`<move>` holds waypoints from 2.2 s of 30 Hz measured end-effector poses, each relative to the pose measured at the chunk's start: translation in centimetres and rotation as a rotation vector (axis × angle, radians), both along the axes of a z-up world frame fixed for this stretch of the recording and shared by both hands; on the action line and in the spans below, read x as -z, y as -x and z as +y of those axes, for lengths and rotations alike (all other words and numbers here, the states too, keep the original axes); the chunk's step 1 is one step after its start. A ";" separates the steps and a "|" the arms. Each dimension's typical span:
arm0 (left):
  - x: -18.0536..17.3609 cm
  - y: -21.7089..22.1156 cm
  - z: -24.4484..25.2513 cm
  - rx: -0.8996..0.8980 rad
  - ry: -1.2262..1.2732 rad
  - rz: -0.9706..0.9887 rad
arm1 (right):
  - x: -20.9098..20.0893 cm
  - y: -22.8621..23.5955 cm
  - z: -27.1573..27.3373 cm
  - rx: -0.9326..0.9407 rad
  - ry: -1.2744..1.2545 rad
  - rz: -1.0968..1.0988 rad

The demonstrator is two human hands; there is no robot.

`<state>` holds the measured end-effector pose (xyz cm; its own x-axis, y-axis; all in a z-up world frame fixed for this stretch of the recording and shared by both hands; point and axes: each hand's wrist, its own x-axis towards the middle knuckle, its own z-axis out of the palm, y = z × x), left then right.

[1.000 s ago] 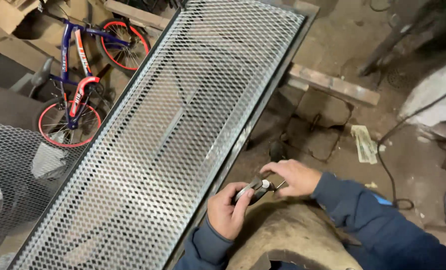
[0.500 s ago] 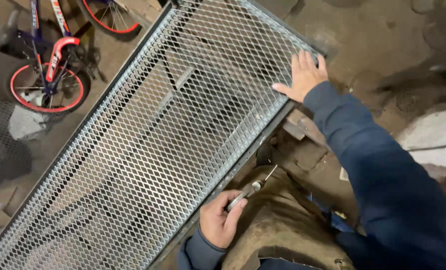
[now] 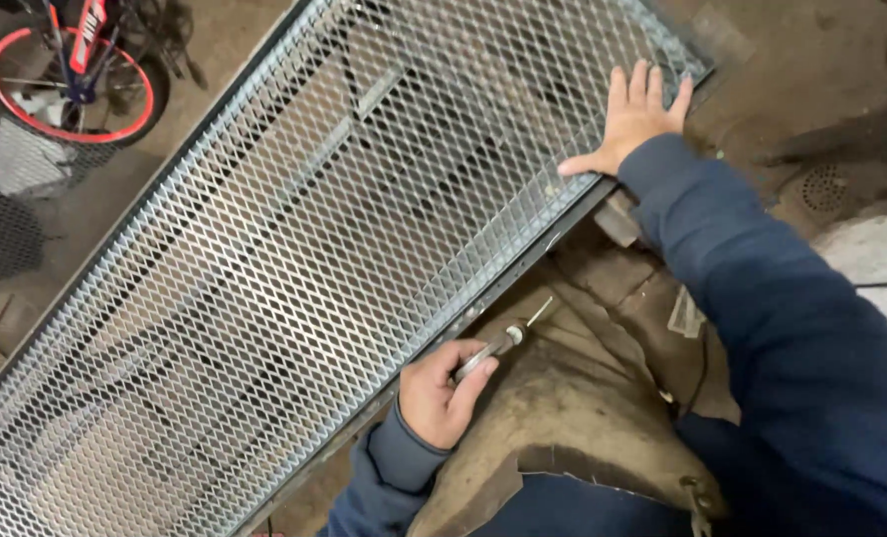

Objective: Secure a metal mesh to a metal frame using a C-clamp.

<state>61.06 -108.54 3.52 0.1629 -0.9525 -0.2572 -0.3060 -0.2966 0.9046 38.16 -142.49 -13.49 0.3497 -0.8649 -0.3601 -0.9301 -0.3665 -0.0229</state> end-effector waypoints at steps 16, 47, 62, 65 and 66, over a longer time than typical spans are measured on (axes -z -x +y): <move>1.9 -3.5 6.1 0.010 -0.034 0.108 | 1.7 -2.3 3.1 0.031 -0.035 -0.004; 14.9 13.4 -4.8 -0.578 0.043 0.887 | -18.4 3.4 5.7 -0.566 0.139 -0.024; 4.7 11.5 -4.7 -0.395 0.143 0.029 | -8.0 3.4 2.3 -1.067 -0.483 -0.134; 5.1 11.3 -4.5 -0.395 0.184 0.074 | -9.7 2.9 2.6 -0.998 -0.538 -0.081; 5.2 11.2 -4.5 -0.381 0.172 0.090 | -11.2 2.4 3.1 -0.935 -0.462 0.049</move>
